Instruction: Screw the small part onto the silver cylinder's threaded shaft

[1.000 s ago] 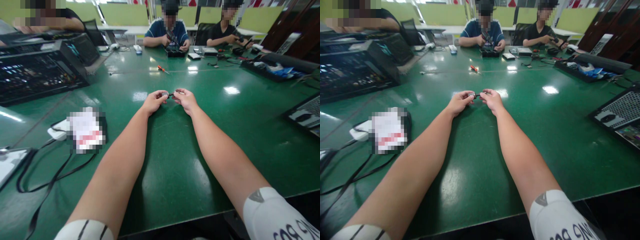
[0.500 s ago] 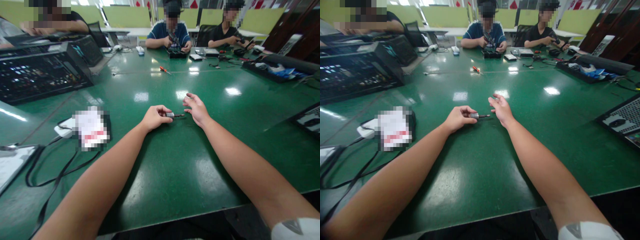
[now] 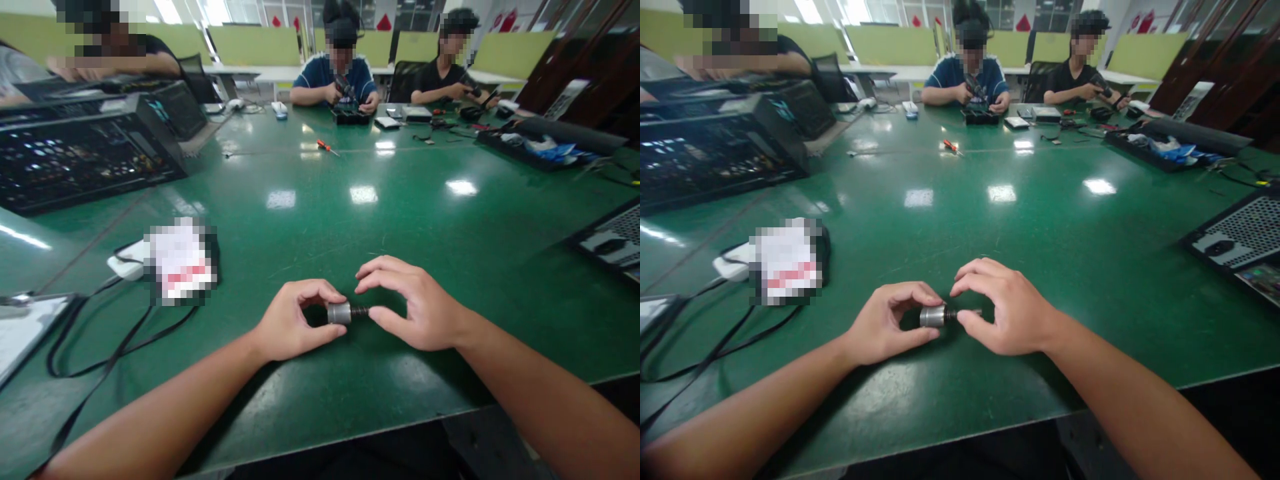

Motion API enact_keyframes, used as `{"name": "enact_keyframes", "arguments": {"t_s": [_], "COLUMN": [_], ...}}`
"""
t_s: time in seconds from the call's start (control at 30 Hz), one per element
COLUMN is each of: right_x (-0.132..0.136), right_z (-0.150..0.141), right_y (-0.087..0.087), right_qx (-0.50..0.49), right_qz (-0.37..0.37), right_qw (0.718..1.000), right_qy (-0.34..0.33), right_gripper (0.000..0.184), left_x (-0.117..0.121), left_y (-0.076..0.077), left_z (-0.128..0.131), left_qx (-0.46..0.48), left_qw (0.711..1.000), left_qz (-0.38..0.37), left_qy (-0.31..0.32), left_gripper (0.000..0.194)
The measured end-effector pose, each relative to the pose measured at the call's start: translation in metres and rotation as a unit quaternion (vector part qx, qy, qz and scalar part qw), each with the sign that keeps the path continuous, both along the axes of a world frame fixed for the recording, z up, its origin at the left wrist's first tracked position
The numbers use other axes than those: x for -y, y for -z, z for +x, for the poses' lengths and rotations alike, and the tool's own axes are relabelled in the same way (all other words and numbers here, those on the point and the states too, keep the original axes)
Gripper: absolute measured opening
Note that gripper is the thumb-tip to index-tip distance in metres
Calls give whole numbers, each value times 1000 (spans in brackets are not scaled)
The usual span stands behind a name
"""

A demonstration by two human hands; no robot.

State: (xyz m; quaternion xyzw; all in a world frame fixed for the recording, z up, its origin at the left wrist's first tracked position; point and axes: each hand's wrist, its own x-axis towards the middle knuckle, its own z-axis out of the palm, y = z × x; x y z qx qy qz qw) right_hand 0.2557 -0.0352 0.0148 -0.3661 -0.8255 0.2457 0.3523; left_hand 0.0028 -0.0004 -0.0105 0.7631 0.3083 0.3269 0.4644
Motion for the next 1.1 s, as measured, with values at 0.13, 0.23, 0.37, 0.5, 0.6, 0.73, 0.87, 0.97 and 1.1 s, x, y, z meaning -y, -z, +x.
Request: {"name": "enact_keyframes", "arguments": {"t_s": [0.13,0.23,0.37,0.5,0.6,0.73,0.87,0.97,1.1], "right_x": [-3,-6,-9,-7,-6,-5,-6,-7,-7], "right_z": [-3,-6,-9,-9,-9,-9,-8,-7,-8], "right_y": [9,17,22,20,17,16,18,19,20], "right_qx": [18,19,19,22,20,21,20,17,16], "right_qz": [-1,-26,-60,-68,-65,-65,-63,-62,-63], "right_qw": [1000,999,998,997,997,997,997,998,997], "right_qy": [5,6,-9,-29,-31,-28,-24,-27,-32], "right_gripper": [32,33,31,23,22,21,16,13,14], "left_x": [-7,-8,-6,-4,-4,-6,-6,-5,-5], "left_y": [1,0,-1,-2,-2,-2,-1,-2,-1], "left_z": [-8,-12,-9,-6,-7,-8,-7,-7,-7], "left_qx": [-10,-24,-31,-44,-38,-32,-31,-34,-42], "left_qw": [999,997,997,994,993,991,991,991,992], "left_qz": [35,67,75,95,106,120,122,118,106], "left_qy": [-21,-17,19,42,42,43,47,50,47], "left_gripper": [25,26,27,28,28,30,31,30,29]}}
